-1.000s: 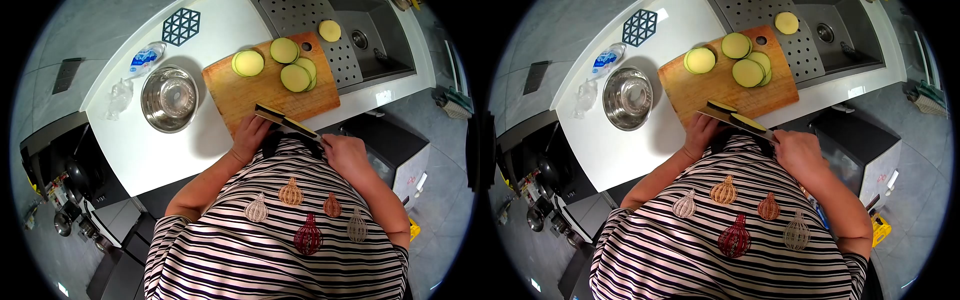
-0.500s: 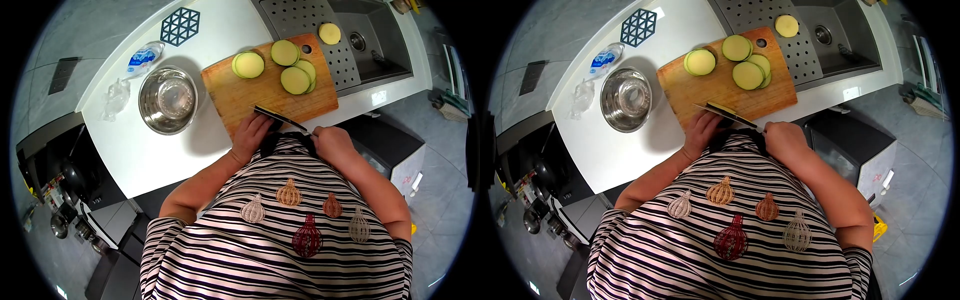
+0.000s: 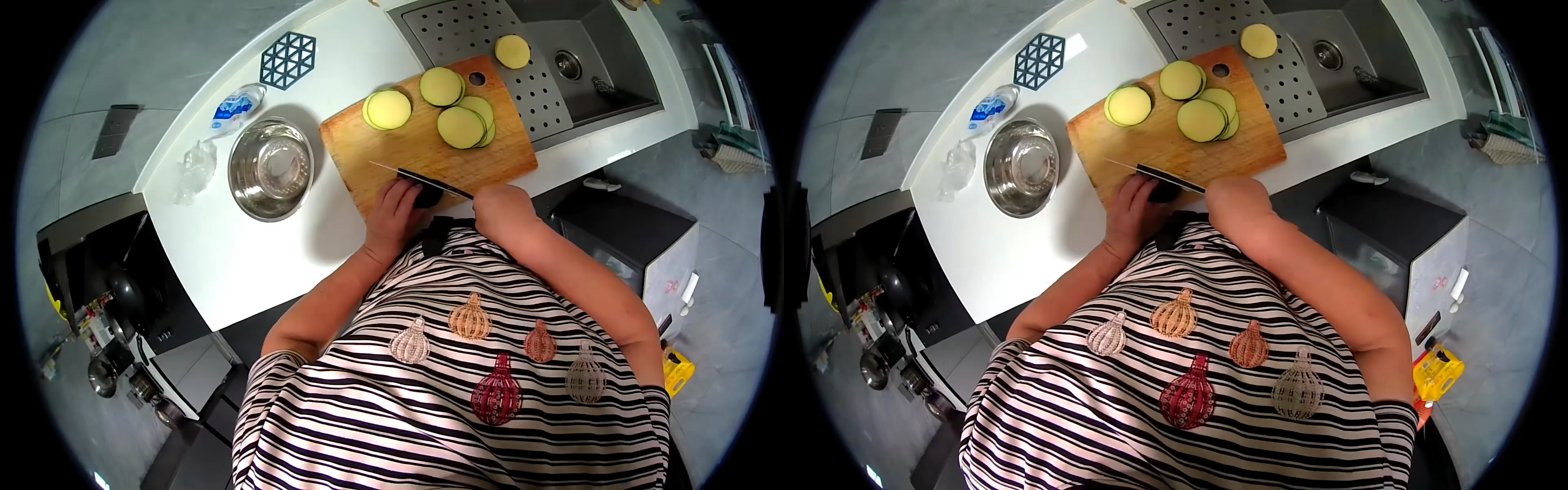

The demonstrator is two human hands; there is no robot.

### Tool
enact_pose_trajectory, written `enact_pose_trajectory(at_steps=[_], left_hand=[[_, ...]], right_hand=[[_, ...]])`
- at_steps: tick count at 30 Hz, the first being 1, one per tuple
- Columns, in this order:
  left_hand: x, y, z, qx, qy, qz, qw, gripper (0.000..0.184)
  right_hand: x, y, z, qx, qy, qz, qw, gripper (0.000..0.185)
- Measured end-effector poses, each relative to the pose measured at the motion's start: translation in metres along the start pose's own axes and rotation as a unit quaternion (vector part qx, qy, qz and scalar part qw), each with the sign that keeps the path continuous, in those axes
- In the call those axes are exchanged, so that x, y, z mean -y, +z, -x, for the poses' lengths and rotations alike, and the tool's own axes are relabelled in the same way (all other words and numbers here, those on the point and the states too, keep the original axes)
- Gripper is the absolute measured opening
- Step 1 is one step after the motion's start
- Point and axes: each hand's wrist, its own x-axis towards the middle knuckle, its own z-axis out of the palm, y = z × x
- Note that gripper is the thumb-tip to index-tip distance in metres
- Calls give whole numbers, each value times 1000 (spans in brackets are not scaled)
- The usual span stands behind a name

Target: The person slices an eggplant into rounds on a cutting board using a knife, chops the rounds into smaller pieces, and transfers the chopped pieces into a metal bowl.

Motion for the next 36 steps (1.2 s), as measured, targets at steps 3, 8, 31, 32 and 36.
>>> enact_pose_trajectory(at_steps=[3, 8, 31, 32, 36], left_hand=[[-4, 3, 3, -12, -9, -17, 1000, 51], [-10, 4, 7, 0, -35, -18, 999, 53], [-12, -67, -98, 224, -51, 148, 962, 43], [-3, -64, -101, 315, -49, 159, 934, 45], [17, -58, -110, 422, -35, 166, 890, 30]], right_hand=[[-5, 3, -3, -2, -4, -6, 1000, 14], [-12, 20, -19, -11, -23, 41, 999, 13], [-49, 7, 15, -334, -140, 112, 925, 23], [-45, 5, 17, -334, -158, 105, 923, 25], [-43, 7, 26, -324, -174, 95, 925, 31]])
